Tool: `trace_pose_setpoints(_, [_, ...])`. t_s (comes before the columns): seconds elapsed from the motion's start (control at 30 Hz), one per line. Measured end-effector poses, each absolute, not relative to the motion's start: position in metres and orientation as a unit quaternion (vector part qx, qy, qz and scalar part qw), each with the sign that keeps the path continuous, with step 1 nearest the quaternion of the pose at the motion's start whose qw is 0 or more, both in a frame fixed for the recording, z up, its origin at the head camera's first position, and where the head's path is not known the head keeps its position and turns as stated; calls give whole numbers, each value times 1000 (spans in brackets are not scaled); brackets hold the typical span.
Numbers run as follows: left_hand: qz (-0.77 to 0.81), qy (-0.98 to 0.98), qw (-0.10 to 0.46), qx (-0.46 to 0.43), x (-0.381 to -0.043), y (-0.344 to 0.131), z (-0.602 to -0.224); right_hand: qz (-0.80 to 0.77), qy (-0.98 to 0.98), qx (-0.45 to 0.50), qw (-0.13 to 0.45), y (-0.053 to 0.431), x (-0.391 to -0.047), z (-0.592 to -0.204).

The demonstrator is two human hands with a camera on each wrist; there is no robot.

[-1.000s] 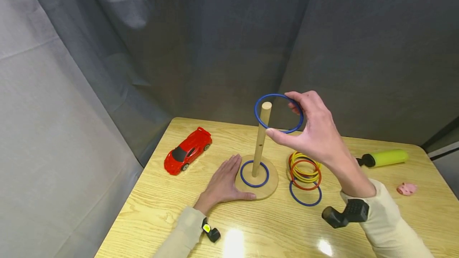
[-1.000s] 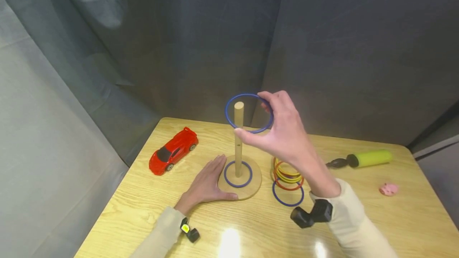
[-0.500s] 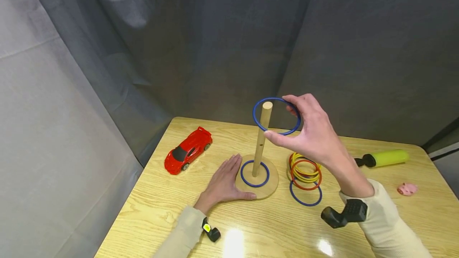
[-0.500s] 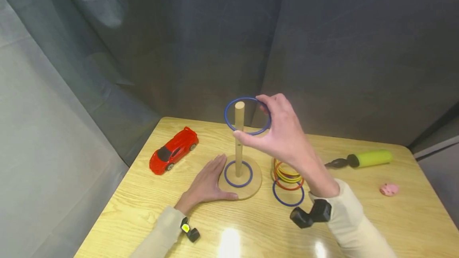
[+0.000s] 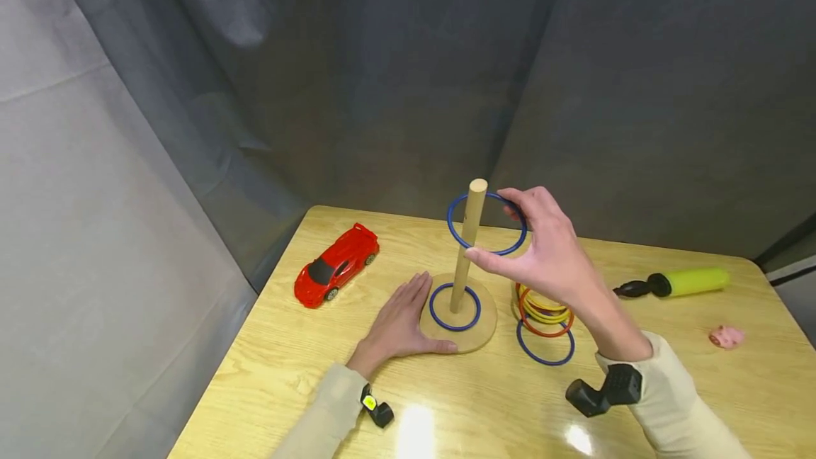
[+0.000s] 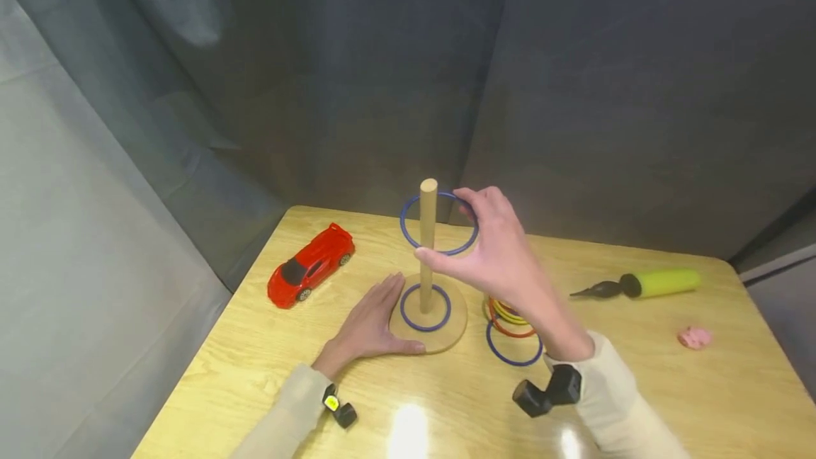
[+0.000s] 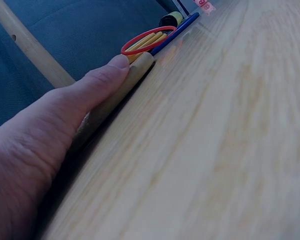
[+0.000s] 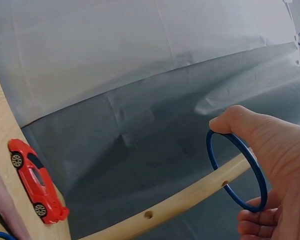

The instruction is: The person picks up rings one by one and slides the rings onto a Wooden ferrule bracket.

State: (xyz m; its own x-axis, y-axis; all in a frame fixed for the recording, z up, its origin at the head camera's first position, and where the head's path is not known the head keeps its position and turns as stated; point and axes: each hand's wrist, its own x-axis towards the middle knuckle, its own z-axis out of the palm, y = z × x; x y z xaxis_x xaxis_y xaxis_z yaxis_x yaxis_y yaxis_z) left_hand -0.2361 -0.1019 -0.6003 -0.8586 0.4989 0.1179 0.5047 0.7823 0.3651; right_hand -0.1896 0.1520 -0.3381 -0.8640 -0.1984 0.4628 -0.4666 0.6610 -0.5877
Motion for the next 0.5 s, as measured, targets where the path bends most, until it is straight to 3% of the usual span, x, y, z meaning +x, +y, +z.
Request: trace_pose_setpoints(0.5, [-199, -944, 2, -265, -237, -101, -599, 380, -897, 162, 155, 147, -190, -374])
